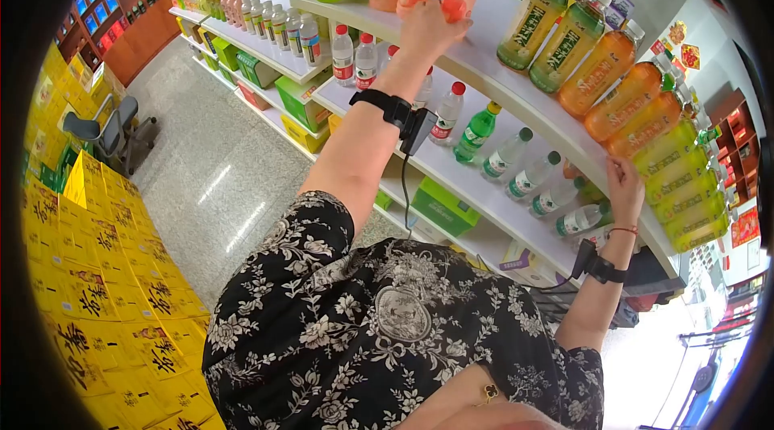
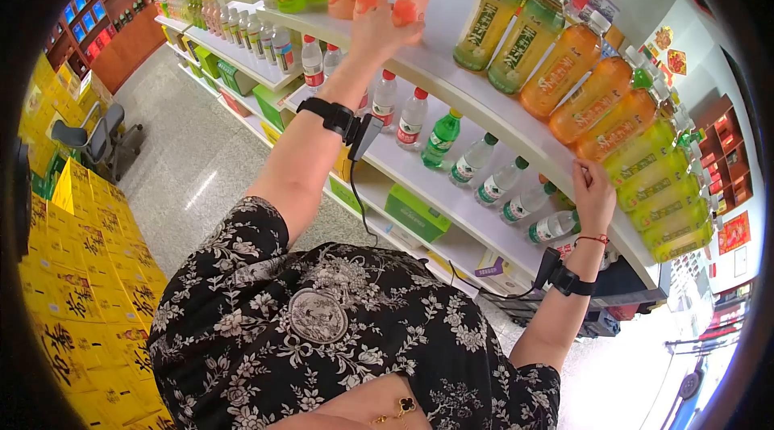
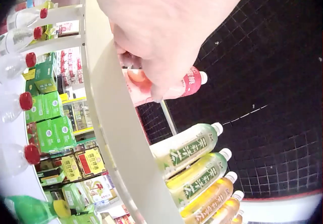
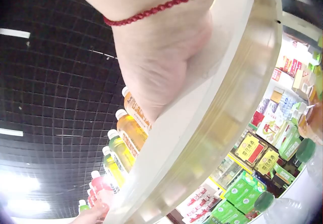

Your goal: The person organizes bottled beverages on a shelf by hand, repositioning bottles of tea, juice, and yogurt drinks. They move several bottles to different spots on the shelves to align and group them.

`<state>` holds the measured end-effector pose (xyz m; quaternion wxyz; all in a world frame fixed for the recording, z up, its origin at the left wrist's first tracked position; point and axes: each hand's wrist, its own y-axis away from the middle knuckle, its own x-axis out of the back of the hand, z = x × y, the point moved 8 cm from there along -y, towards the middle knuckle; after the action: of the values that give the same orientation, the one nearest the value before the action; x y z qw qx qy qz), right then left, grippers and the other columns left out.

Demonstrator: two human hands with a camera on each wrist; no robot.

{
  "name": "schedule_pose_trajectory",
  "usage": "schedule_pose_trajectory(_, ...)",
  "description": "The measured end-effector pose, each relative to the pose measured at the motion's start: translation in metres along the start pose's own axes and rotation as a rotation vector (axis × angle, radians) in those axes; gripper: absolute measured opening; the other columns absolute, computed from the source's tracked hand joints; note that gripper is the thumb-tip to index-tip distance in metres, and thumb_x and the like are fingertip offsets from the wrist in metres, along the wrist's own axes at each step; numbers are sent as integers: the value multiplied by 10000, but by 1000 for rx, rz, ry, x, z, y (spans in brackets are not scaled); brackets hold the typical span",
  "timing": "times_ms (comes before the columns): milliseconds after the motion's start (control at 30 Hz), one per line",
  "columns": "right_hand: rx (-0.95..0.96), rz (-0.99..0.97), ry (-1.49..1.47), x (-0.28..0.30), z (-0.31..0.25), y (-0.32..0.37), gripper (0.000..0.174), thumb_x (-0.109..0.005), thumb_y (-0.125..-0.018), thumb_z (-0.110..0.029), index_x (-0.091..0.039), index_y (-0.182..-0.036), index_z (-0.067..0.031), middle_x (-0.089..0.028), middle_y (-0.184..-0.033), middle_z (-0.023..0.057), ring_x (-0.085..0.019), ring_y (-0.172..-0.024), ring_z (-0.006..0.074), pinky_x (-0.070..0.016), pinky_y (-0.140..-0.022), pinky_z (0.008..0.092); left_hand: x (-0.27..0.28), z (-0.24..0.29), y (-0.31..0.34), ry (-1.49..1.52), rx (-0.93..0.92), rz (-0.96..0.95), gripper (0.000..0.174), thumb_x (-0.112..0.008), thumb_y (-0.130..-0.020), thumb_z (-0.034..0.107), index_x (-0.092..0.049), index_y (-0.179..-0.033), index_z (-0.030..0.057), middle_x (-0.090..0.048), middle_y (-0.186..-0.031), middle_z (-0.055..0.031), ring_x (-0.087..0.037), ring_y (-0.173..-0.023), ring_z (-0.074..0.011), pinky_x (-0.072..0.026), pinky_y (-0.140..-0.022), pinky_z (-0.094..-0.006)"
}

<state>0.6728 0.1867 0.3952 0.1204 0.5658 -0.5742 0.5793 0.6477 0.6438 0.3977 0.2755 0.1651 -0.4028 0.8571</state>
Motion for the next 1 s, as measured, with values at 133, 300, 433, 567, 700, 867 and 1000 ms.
schedule_pose_trajectory(133,1,7,-7,-1,1,0,144,-657,-872,-194,-688,-945,-73,-485,-653,47,-446,-557,149,-392,-541,288,-15,-4,-9,-25,35,-182,633,-724,-701,507,-653,-984,-55,-668,-967,-232,-650,-948,-366,-498,-834,-418)
schedule_pose_trajectory(300,-12,-9,-20,-4,5,-1,139,-658,-872,-175,-685,-947,-62,-468,-648,43,-433,-558,143,-383,-541,281,-27,0,-7,39,28,-218,619,-721,-697,482,-654,-975,-68,-673,-953,-233,-657,-923,-363,-509,-816,-426)
schedule_pose_trajectory(433,-43,-13,-20,-7,13,-1,136,-659,-873,-169,-683,-947,-59,-456,-644,37,-427,-558,134,-375,-539,279,-47,4,-7,96,7,-279,621,-736,-689,464,-646,-983,-76,-672,-954,-240,-653,-932,-378,-514,-818,-423)
schedule_pose_trajectory(567,-75,-20,-16,-8,17,-1,132,-661,-872,-164,-682,-947,-58,-450,-640,34,-422,-558,128,-372,-537,277,-52,14,-7,75,-31,-231,629,-745,-689,456,-632,-995,-82,-665,-966,-259,-648,-942,-387,-516,-824,-425)
schedule_pose_trajectory(700,-70,-18,-25,-10,20,-2,128,-661,-870,-152,-677,-948,-52,-448,-638,35,-421,-563,125,-370,-539,276,-53,22,-1,100,4,-338,609,-786,-714,395,-561,-1045,-63,-619,-1042,-230,-624,-970,-379,-516,-834,-429)
schedule_pose_trajectory(867,-75,-16,-39,-9,19,-2,118,-661,-868,-134,-668,-941,-42,-441,-639,38,-415,-566,126,-365,-539,272,-57,21,0,156,-29,-297,649,-769,-719,437,-558,-1039,-87,-629,-1033,-278,-624,-976,-412,-507,-829,-443)
schedule_pose_trajectory(1000,-82,-28,-30,-11,21,-1,108,-662,-864,-117,-665,-938,-38,-434,-641,38,-408,-568,125,-363,-539,268,-59,22,4,170,-20,-323,615,-778,-732,401,-546,-1046,-75,-609,-1053,-258,-619,-976,-400,-510,-830,-439)
